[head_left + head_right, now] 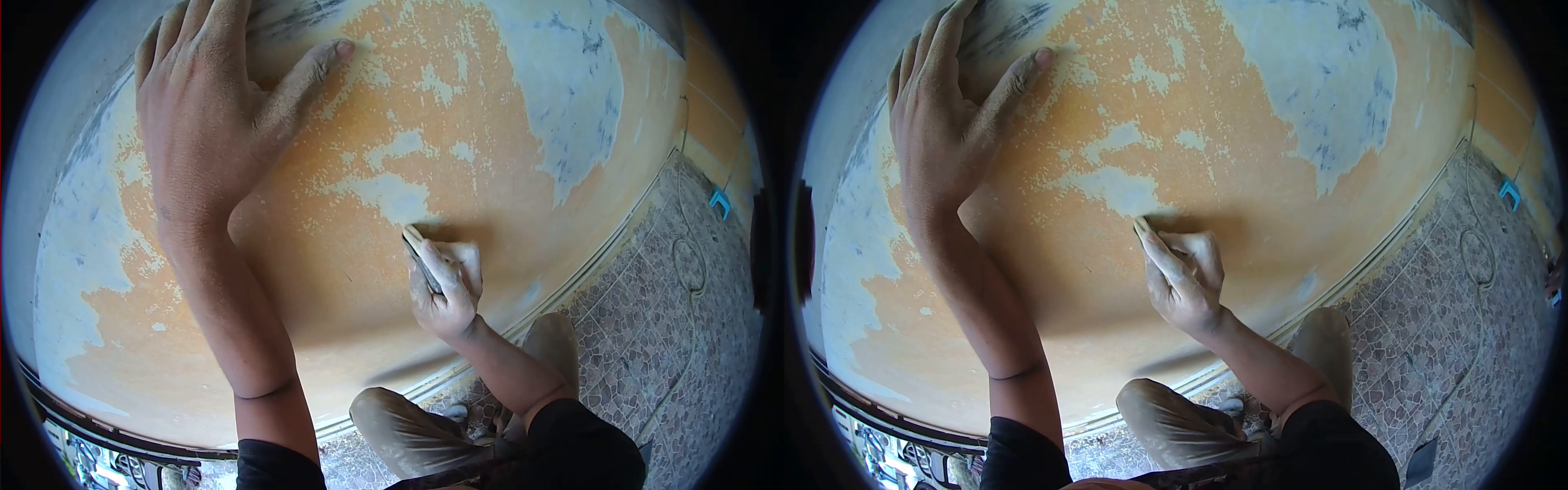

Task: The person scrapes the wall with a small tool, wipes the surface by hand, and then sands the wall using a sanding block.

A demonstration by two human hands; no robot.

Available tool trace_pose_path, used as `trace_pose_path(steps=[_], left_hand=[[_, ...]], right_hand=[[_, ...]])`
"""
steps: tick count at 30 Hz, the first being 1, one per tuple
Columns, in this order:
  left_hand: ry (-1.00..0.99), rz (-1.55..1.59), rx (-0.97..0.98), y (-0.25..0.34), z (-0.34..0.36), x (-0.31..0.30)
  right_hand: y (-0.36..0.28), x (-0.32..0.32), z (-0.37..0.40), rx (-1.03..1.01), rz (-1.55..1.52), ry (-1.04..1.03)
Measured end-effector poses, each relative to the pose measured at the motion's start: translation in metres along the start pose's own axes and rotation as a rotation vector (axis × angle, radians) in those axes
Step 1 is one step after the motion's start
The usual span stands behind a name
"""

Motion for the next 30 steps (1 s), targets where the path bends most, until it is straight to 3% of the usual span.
trace_pose_path(steps=[4,6,11,14,20,23,26,28,30], left_hand=[[0.031,-0.044,0.008,-0.001,0.0,0.005],[0.057,-0.042,-0.004,-0.001,0.002,0.011],[0.076,-0.024,-0.015,-0.008,0.003,0.012],[0.023,0.01,-0.036,-0.009,0.002,0.009],[0.016,-0.058,-0.008,-0.006,0.001,0.008],[-0.022,-0.096,-0.04,0.0,-0.001,0.004],[-0.026,-0.07,-0.045,-0.01,0.003,0.008],[0.087,-0.004,0.064,-0.026,0.005,0.019],[0.073,0.032,0.041,-0.021,0.008,0.016]], right_hand=[[0.005,0.019,-0.078,0.021,-0.061,-0.001],[0.004,0.02,-0.081,0.035,-0.072,0.04],[0.015,-0.026,0.039,0.028,0.117,-0.054],[0.021,-0.034,0.043,0.014,0.099,-0.091],[0.001,0.022,-0.089,-0.007,-0.128,-0.011],[-0.003,0.012,-0.055,-0.009,-0.088,-0.049],[0.008,-0.026,0.04,0.025,0.062,-0.083],[0.007,-0.03,0.052,0.03,0.1,-0.117],[0.01,-0.03,0.048,0.013,0.096,-0.11]])
Point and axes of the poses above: each hand's wrist, its own z-axis away from the middle knuckle, its own x-axis out of the palm, y = z × x, the point moved 2 cm from there along -z, towards the middle knuckle, and after that the axes turned 8 degrees about y, right-handed, at the moved point
